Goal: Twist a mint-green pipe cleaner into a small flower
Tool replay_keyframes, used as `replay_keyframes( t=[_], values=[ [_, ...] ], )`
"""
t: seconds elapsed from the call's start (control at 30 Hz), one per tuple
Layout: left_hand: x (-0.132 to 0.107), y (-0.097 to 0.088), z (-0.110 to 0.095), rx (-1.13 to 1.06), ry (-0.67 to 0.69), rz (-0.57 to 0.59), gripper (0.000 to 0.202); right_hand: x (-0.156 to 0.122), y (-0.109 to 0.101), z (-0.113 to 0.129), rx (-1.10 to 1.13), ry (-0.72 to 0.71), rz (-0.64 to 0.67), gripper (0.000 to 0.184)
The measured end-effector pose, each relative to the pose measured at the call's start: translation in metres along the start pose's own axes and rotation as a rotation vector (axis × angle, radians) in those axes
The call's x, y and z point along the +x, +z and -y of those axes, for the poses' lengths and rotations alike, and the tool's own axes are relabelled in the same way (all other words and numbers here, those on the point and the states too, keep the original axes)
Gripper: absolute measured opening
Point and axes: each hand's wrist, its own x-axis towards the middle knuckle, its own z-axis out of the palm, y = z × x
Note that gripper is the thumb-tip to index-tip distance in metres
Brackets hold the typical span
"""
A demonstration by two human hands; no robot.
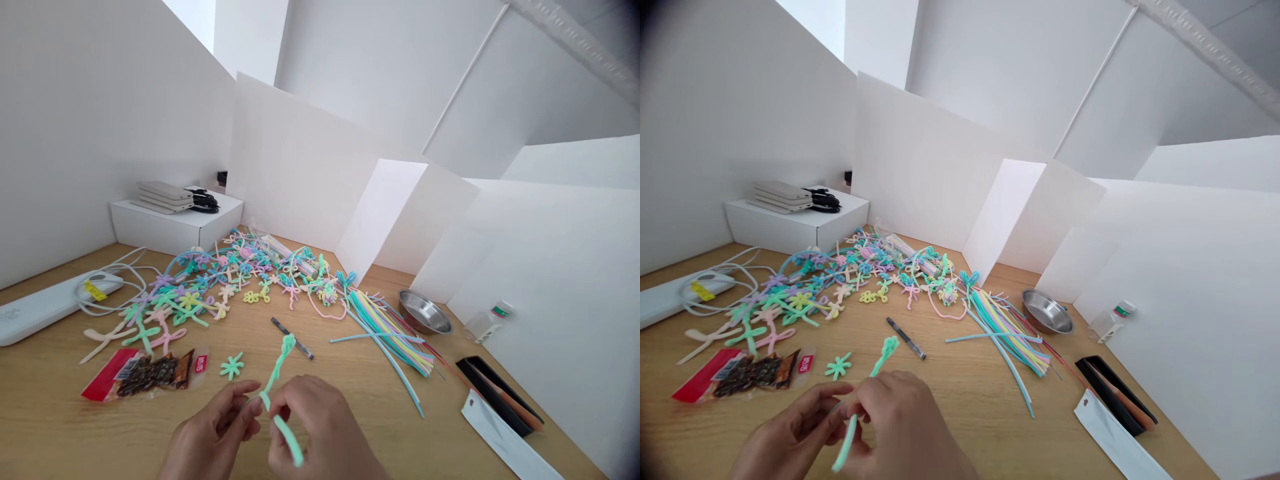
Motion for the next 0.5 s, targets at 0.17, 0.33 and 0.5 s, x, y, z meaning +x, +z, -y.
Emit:
replay_keyframes(
  t=[0.17,0.33,0.5],
  values=[
    [0.003,0.000,0.001,-0.201,-0.030,-0.045,0.018,-0.026,0.051,-0.013,0.233,0.181,-0.442,0.025],
    [0.001,0.004,-0.009,-0.436,-0.045,-0.022,0.025,-0.035,0.068,-0.022,0.779,0.387,-0.544,0.002],
    [-0.010,0.005,-0.018,-0.714,-0.241,0.026,0.029,-0.035,0.065,-0.034,1.141,0.540,-0.345,0.022]
  ],
)
